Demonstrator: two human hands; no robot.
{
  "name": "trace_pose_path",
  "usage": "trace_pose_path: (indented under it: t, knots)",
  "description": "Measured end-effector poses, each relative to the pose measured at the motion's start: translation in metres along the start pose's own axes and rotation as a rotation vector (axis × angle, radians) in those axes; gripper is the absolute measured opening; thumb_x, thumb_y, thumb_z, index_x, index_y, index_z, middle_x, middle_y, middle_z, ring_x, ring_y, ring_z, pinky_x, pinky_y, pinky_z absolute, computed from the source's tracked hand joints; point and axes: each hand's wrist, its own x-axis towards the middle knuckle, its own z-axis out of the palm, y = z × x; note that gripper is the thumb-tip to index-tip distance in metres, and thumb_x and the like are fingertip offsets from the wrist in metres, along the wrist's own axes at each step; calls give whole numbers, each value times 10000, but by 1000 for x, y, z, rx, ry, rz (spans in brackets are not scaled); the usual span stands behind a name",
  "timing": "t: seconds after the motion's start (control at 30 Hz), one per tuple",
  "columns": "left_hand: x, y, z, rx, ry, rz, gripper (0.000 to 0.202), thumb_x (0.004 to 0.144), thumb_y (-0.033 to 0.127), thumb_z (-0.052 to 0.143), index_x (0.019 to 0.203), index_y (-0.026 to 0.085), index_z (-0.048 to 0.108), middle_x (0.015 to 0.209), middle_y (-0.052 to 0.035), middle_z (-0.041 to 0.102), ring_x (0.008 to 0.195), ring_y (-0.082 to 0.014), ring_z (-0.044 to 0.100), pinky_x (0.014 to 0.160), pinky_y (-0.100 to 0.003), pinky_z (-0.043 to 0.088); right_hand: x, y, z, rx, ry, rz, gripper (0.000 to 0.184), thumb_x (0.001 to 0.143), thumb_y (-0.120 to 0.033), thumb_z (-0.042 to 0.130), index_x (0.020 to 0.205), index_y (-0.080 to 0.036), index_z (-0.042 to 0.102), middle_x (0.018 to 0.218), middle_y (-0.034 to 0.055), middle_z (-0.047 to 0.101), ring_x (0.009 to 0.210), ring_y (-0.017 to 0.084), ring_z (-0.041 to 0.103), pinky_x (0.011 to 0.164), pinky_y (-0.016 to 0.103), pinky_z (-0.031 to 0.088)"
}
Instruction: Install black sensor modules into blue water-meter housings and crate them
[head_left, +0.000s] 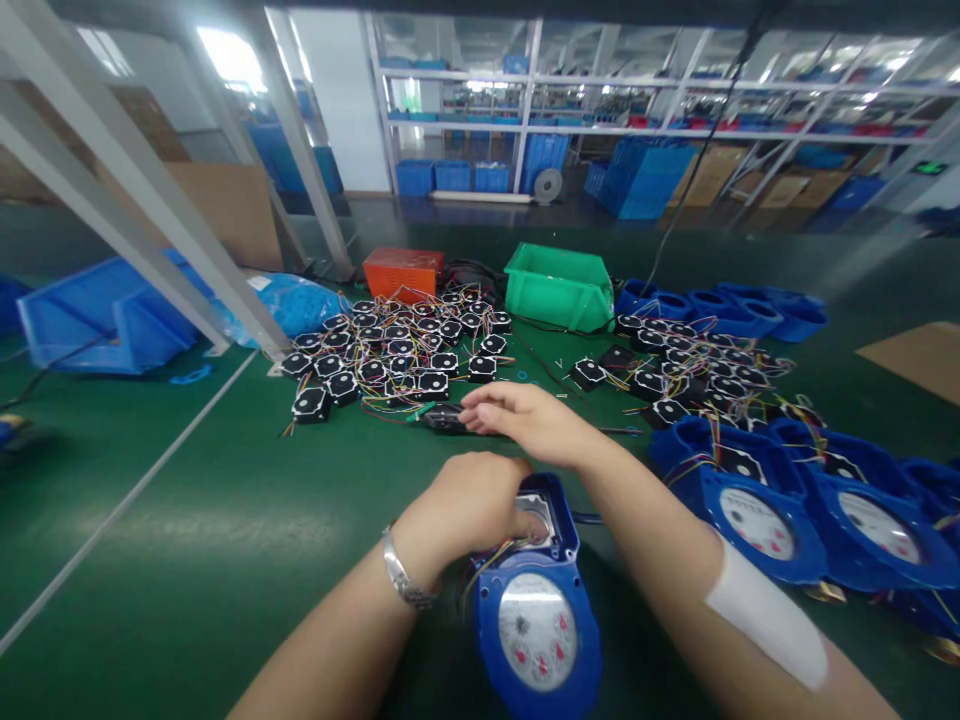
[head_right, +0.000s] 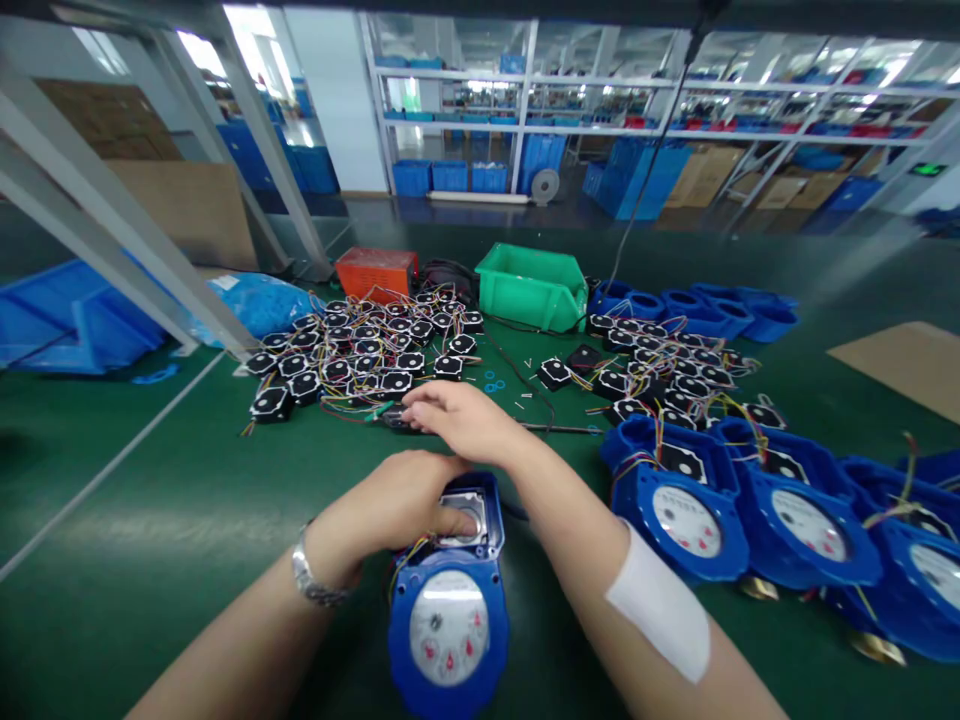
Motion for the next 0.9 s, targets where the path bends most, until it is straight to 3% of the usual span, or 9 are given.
trace_pose_path:
  t: [0.13, 0.3, 0.47, 0.6, 0.73, 0.9]
  knots:
    - [-4, 0, 3, 18, 19, 8, 334, 684, 457, 563, 863, 176, 570, 833, -87, 656, 754, -280, 612, 612, -356, 464, 36, 16, 6, -133, -148, 34, 253, 858, -146, 385, 1065, -68, 509, 1018, 44, 507, 926, 65, 509, 847, 214, 449]
    - [-4, -1, 3, -10, 23, 55, 371, 657, 506, 568, 847, 188, 576, 780, -68, 655, 723, -272, 614, 590, -344, 468, 44, 25, 8, -334, -218, 43, 300, 842, -126, 412, 1126, -128, 507, 1114, 6, 453, 1031, 74, 450, 976, 252, 358]
    - [-1, -6, 3, -43, 27, 58, 394, 643, 534, 558, 840, 193, 577, 775, -53, 655, 718, -257, 613, 575, -319, 464, 44, 30, 14, -536, -176, 73, 399, 828, -130, 437, 1226, -159, 428, 1201, -4, 373, 1128, 91, 363, 1040, 254, 286]
    - [-1, -9, 4, -69, 14, 64, 428, 639, 564, 538, 843, 191, 579, 792, -56, 659, 732, -265, 615, 575, -321, 467, 43, 33, 16, -712, -131, 122, 474, 775, -94, 482, 1243, -111, 403, 1246, 35, 310, 1179, 128, 289, 1077, 250, 221]
    - [-1, -8, 3, -63, -12, 48, 445, 646, 575, 515, 842, 182, 587, 809, -72, 661, 736, -269, 615, 583, -328, 470, 40, 40, 14, -863, -84, 257, 491, 760, -105, 504, 1231, -59, 376, 1177, 117, 352, 1103, 172, 358, 1007, 330, 300]
    - [-1, -9, 4, -66, -2, 67, 437, 666, 568, 484, 849, 184, 585, 825, -72, 659, 751, -264, 612, 606, -338, 474, 38, 55, 15, -980, -31, 338, 400, 787, -87, 440, 1184, -87, 391, 1009, 88, 426, 968, 135, 422, 881, 318, 384]
